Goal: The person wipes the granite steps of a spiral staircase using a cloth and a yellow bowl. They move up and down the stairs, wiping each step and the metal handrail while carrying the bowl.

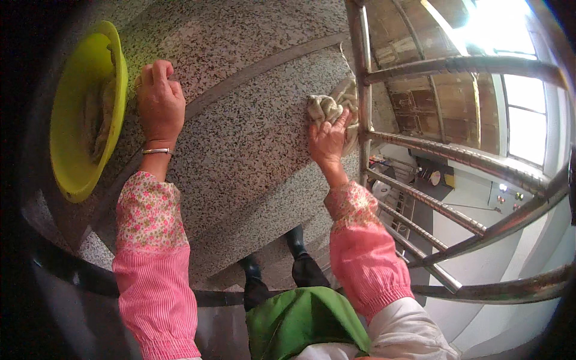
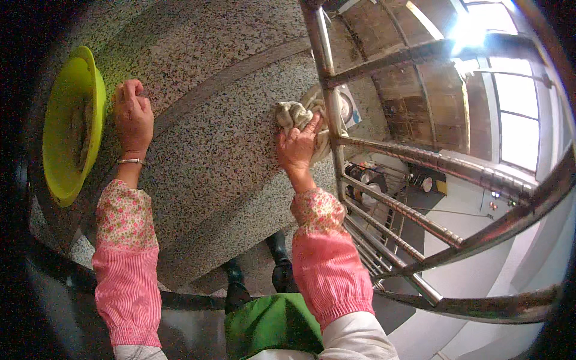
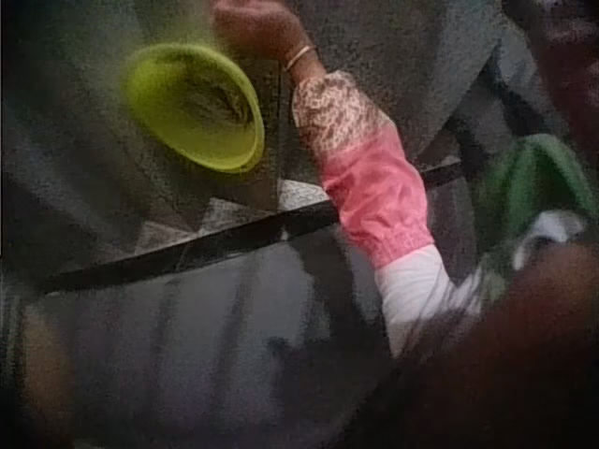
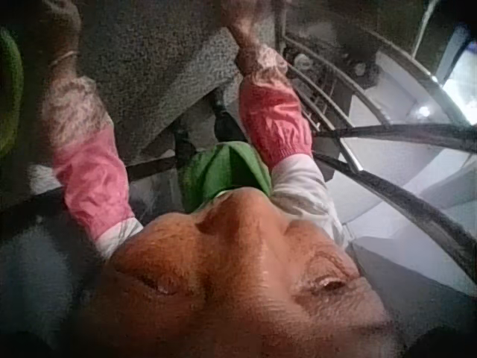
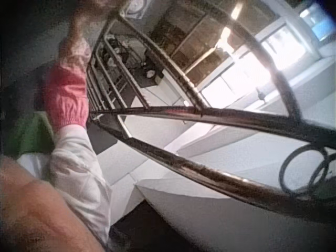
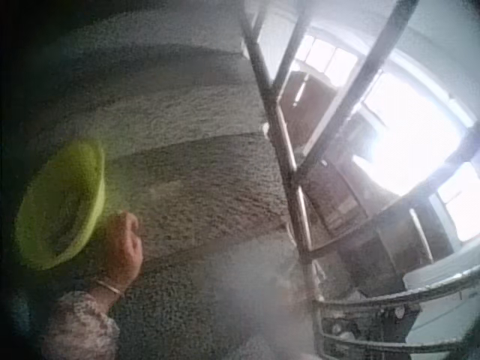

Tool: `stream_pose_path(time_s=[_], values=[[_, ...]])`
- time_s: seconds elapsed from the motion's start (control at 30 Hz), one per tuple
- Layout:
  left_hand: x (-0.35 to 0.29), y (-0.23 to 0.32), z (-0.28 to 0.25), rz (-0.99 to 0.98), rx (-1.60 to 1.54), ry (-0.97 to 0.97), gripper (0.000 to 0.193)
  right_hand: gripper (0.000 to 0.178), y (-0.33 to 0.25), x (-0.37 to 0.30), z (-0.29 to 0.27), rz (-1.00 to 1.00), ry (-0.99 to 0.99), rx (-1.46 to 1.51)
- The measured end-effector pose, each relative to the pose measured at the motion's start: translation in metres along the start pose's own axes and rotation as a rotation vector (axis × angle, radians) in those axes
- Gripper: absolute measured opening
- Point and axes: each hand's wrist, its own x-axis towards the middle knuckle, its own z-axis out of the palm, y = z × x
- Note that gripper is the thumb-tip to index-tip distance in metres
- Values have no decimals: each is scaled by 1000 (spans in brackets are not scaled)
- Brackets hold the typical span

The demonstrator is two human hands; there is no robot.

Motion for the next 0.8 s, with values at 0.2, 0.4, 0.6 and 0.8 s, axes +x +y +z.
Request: stream_pose_path(time_s=[0.2,0.4,0.6,0.8], values=[[0,-3,2,25,-37,-3,23,32,34,63,14,-1,-2,-228],[4,-3,1,56,-15,22,24,31,40,65,29,-43,-15,-401],[-3,-10,1,27,13,-38,22,55,-80,-16,21,-140,-44,49],[7,14,13,101,-21,-2,24,40,20,112,31,-22,-6,79]])
